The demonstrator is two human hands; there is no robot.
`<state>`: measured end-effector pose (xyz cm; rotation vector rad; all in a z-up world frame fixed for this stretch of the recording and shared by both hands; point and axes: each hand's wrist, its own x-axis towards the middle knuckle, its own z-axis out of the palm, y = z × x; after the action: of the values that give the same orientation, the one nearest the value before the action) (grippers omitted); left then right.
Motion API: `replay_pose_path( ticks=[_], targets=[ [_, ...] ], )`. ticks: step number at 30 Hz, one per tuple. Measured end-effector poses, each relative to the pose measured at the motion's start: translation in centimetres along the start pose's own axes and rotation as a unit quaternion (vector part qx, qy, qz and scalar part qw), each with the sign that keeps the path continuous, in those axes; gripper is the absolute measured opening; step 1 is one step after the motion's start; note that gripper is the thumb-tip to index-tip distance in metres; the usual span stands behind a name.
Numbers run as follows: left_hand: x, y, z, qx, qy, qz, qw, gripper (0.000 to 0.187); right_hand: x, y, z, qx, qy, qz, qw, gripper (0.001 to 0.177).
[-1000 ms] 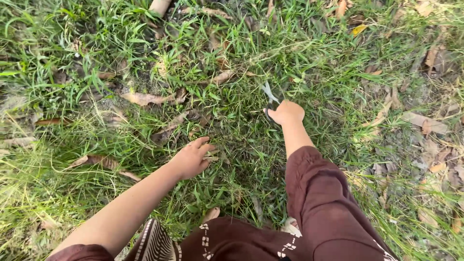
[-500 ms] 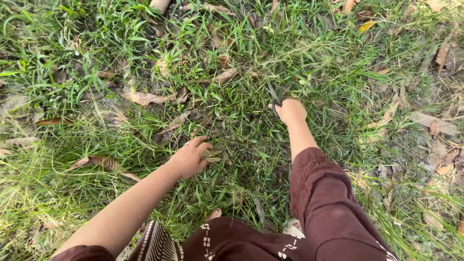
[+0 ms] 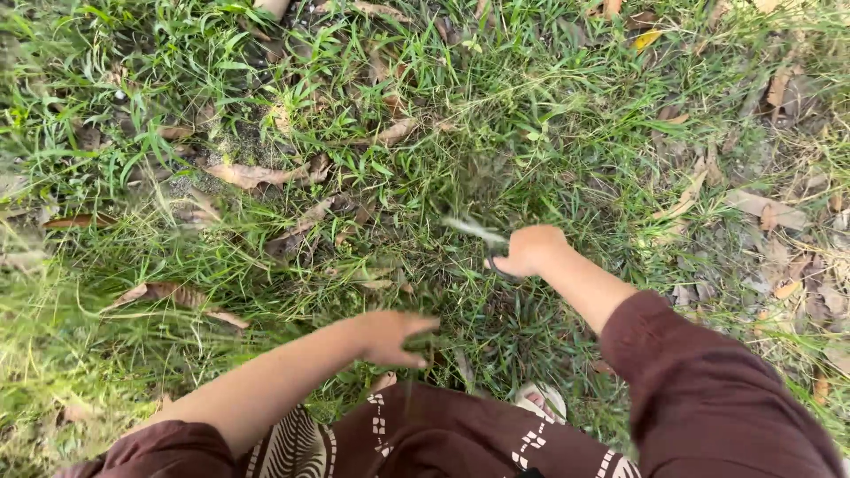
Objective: Cutting grass with scissors.
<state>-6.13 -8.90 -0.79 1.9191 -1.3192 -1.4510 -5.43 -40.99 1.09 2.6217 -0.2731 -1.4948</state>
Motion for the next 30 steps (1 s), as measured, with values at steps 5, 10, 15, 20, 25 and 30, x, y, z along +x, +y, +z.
replay_pose_path(
  ticks=[5, 10, 15, 20, 25, 30],
  targets=[
    [1.0, -5.2, 6.6, 0.199, -0.150, -0.026, 0.968, 0.028, -5.6, 1.0, 0.0, -0.034, 0.007, -0.030, 0.999, 0.084],
    [-3.2, -8.4, 2.4, 0.192, -0.102, -0.207, 0.954, 0.031, -8.9, 3.0, 0.6, 0.019, -0.036, -0.074, 0.996, 0.082],
    [-8.2, -6.4, -5.6, 0.196, 0.012, -0.327, 0.924, 0.032, -8.1, 1.4, 3.5, 0.138, -0.049, -0.144, 0.979, 0.075],
    [-9.6, -8.4, -4.8, 0.262, 0.240, -0.335, 0.873, 0.043, -6.9, -2.7, 4.6, 0.162, -0.027, -0.199, 0.966, 0.067],
    [-11.6, -4.0, -1.3, 0.322, -0.110, -0.268, 0.901, 0.112, -5.8, -6.8, 4.3, 0.110, -0.015, -0.247, 0.963, 0.071],
    [-16.8, -18.0, 5.8, 0.338, -0.128, -0.309, 0.880, 0.060, -5.7, -8.3, 2.9, 0.100, -0.010, -0.246, 0.964, 0.073]
  ],
)
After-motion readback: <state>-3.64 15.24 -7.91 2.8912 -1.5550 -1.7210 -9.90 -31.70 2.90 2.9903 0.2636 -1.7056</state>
